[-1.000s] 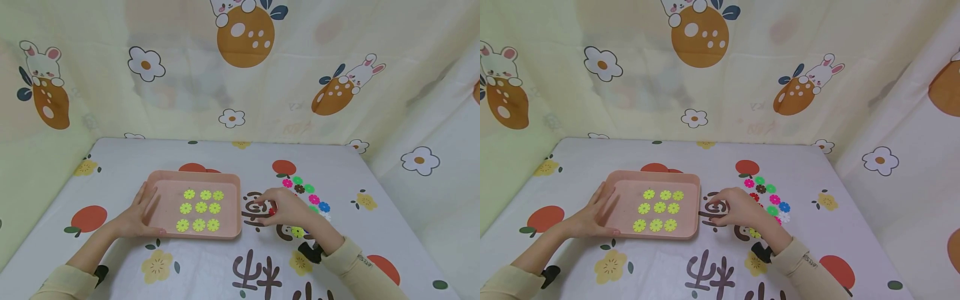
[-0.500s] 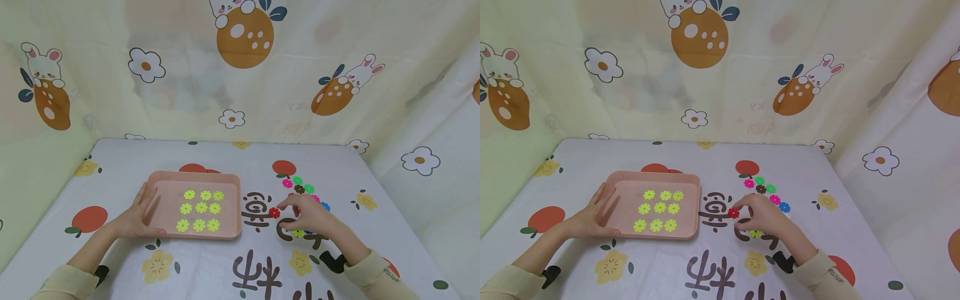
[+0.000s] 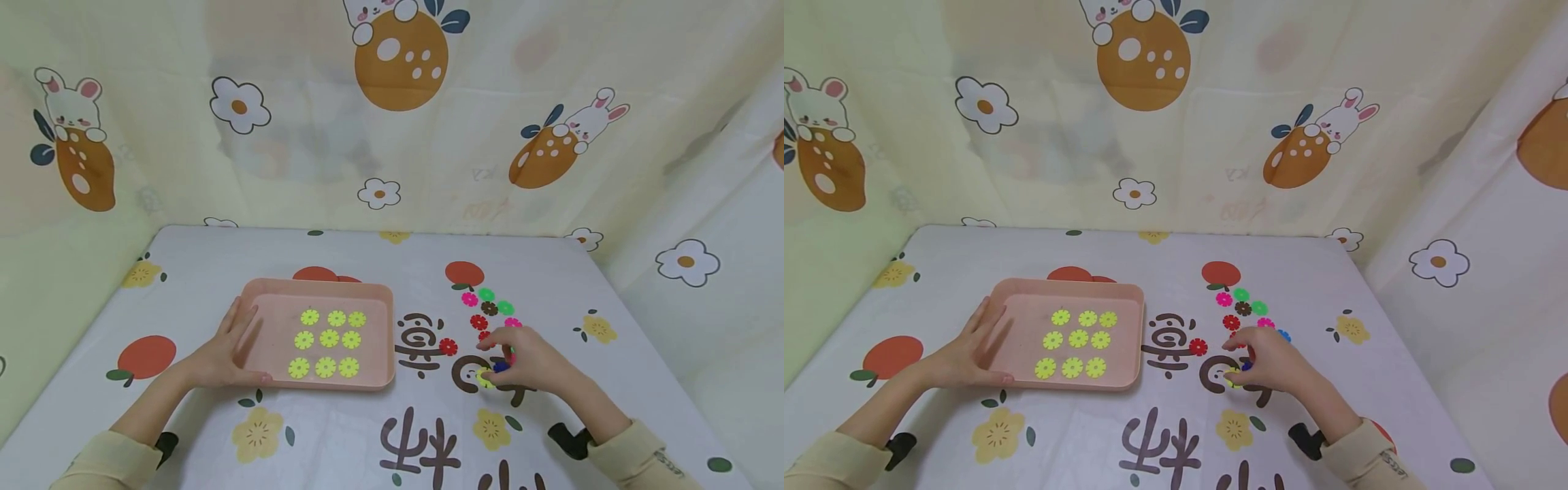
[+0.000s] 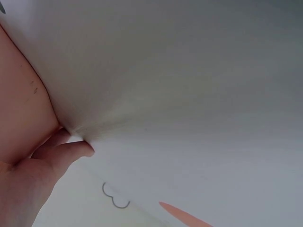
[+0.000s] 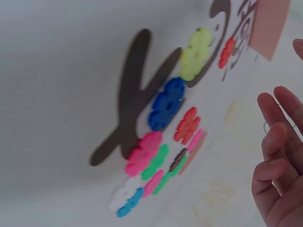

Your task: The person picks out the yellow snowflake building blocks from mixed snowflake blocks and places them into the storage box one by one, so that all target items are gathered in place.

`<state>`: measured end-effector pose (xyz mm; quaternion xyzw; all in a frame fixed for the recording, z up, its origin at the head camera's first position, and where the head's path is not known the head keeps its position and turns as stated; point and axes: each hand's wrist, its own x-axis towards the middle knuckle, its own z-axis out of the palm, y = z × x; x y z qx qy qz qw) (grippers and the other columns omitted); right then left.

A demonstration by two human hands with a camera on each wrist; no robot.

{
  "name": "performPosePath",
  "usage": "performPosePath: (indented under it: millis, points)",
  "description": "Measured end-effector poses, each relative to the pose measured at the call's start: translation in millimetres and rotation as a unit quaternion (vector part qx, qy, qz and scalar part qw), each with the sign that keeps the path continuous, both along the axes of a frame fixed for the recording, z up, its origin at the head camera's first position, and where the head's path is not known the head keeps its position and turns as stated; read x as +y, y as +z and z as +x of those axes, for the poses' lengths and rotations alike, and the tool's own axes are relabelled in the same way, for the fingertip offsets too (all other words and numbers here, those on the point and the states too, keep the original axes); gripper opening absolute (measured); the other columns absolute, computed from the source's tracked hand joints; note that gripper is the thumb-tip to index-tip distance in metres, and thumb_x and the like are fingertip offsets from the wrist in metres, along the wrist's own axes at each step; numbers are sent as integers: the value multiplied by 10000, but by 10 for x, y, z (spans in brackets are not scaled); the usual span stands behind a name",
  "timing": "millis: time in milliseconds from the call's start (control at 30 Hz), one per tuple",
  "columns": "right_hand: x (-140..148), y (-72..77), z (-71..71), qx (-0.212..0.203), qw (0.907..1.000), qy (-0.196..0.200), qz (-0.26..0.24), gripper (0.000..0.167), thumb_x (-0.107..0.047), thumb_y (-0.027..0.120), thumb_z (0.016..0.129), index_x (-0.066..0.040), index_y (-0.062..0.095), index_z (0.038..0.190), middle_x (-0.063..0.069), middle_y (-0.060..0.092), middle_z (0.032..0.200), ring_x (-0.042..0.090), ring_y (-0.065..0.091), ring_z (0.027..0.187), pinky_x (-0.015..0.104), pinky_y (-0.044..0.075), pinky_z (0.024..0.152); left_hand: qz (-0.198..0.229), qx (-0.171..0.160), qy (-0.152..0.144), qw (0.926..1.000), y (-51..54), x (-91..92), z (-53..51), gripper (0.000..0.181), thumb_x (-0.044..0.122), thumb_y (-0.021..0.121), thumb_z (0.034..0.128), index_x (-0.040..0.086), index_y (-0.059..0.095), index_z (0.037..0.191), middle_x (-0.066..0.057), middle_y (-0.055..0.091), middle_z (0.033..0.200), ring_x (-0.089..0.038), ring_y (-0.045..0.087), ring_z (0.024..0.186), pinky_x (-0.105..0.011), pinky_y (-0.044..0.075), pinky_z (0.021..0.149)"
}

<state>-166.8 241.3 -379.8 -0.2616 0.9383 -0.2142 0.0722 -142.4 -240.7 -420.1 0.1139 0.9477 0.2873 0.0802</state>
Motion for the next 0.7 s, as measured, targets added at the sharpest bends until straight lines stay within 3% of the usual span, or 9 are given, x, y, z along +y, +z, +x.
performPosePath:
  millis: [500,700]
  points:
    - [107,-249,-89,-510,9980,-121,349,422,-281,847,613,-105,687,962,-42,629,889,147,509,768,241,492,623,10,-29,16,10000,-12,-6,-7,1198,500,787,605,59,77,1462,-230,-124,1479,-517,93,1289,-648,367,862]
    - [95,-317,-104,-773,9946,-449,530,372,-263,859,591,-153,698,907,-68,618,879,138,543,835,287,529,705,-14,-52,55,10000,-24,-17,-9,1198,509,783,604,61,77,1462,-223,-129,1481,-517,97,1289,-646,368,862]
